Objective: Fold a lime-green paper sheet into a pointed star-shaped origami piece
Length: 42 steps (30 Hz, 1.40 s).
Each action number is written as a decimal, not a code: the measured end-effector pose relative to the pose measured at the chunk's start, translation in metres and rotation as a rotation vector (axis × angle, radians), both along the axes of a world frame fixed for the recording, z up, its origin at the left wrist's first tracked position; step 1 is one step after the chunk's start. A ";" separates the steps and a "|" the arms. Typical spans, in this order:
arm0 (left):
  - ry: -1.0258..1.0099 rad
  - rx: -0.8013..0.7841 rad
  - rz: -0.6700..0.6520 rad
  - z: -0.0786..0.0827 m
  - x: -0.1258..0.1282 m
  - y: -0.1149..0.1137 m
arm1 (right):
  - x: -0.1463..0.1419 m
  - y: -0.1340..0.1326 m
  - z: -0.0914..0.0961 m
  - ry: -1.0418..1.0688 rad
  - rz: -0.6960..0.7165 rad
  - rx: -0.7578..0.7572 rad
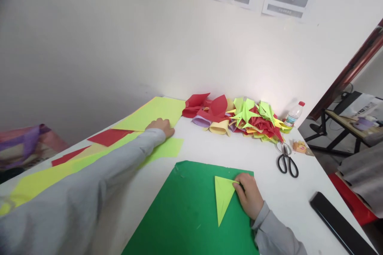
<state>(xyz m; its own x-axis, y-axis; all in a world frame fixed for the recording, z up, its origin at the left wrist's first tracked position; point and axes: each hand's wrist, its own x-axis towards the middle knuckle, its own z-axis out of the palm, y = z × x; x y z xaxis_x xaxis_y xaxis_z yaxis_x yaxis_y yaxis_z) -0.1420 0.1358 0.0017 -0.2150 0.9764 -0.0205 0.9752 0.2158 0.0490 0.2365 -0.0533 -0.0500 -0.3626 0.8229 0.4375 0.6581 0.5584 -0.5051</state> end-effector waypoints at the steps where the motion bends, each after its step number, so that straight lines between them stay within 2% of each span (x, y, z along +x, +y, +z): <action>1: -0.008 -0.018 0.006 -0.002 -0.002 0.004 | 0.000 0.000 0.000 0.006 0.001 -0.001; 5: -0.049 -0.056 0.015 0.001 -0.014 0.014 | 0.001 0.000 0.000 0.017 -0.006 -0.017; 9: -0.095 -0.012 0.082 0.008 -0.031 0.015 | 0.001 0.000 0.001 0.038 -0.010 -0.056; 13: -0.143 0.120 0.122 0.008 -0.044 0.011 | 0.001 0.000 0.002 0.052 0.000 -0.064; 18: -0.184 0.291 0.026 0.006 -0.052 -0.003 | 0.001 0.000 0.001 0.081 0.002 -0.083; 21: -0.175 0.338 0.031 0.005 -0.053 -0.008 | 0.002 0.000 0.000 0.086 0.015 -0.093; 30: -0.137 0.116 0.103 0.005 -0.045 -0.002 | 0.004 0.001 0.002 0.067 0.051 -0.086; 33: -0.124 0.107 0.119 0.008 -0.042 -0.003 | 0.003 0.001 0.003 0.060 0.051 -0.096; 42: -0.120 0.159 -0.004 0.012 -0.042 -0.006 | 0.004 0.001 0.003 0.070 0.039 -0.092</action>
